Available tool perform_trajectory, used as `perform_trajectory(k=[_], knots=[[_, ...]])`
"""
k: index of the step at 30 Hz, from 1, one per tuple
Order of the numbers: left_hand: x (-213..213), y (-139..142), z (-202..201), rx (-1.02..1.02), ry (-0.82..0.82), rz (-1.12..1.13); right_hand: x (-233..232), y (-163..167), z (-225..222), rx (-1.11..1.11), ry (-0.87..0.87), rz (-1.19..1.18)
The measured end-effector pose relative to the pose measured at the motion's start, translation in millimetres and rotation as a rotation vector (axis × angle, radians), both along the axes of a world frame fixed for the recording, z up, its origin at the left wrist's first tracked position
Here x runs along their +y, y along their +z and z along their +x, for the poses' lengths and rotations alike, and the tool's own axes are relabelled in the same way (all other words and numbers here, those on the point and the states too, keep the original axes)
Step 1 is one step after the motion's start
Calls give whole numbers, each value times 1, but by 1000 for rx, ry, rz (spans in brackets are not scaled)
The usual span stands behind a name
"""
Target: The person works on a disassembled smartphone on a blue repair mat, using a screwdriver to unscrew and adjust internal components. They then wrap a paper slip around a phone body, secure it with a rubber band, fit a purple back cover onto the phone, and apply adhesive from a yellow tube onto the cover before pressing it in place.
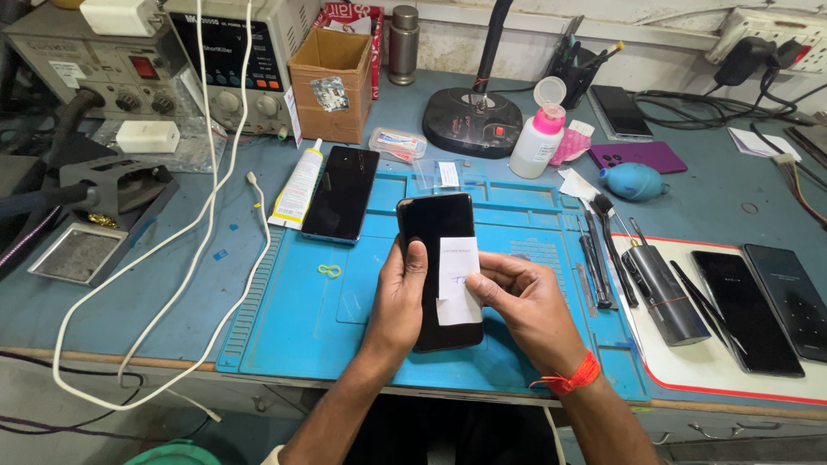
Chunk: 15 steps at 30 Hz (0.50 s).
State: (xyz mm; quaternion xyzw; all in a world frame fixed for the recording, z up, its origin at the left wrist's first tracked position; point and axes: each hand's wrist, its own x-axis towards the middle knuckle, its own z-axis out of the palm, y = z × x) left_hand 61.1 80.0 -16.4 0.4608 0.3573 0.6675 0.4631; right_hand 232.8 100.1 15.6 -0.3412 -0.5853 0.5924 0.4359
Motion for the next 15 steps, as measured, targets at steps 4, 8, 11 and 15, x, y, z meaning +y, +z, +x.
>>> perform_trajectory(k=[4,8,11,15], knots=[[-1,4,-2,84,3,20,-3,-6,-3,30,-32,16],[-6,8,-12,258,-15,-28,-5,-6,-4,-2,-69,45],[-6,12,-17,165,-85,-35,-5,-3,-4,-9,-78,38],[-5,13,-20,112,-112,-47,-5,3,-5,19,-89,18]])
